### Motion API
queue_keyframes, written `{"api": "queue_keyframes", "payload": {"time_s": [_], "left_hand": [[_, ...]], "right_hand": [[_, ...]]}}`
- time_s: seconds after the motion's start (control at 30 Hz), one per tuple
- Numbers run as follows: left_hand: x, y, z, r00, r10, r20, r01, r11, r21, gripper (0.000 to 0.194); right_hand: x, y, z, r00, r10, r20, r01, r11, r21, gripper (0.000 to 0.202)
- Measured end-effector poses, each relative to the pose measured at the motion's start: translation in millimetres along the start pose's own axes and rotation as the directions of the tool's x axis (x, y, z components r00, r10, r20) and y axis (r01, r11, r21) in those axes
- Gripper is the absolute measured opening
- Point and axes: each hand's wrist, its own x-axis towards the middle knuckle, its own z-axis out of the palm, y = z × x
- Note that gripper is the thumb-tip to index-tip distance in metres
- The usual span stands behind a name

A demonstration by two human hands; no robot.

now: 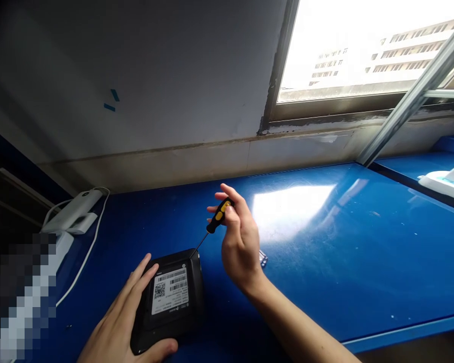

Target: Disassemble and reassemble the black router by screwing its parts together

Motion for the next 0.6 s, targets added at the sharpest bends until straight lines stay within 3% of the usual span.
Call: {"api": "queue_keyframes", "payload": {"time_s": [0.27, 0.43, 0.6], "left_hand": [[1, -4, -2.8, 0.998, 0.037, 0.049, -0.036, 0.999, -0.019, 0.105], [1, 3, -3.7, 0.999, 0.03, -0.031, -0.031, 0.999, -0.02, 0.113], [1, 10, -5.4, 0.999, -0.015, -0.031, 0.014, 1.0, -0.023, 0.128]], "right_hand": [[3, -2, 1, 0.999, -0.034, 0.037, 0.035, 0.999, -0.028, 0.031], [-1, -4, 1, 0.998, -0.062, -0.002, 0.062, 0.995, -0.075, 0.021], [0, -5, 0, 0.999, -0.031, 0.015, 0.032, 0.999, -0.029, 0.027]]}}
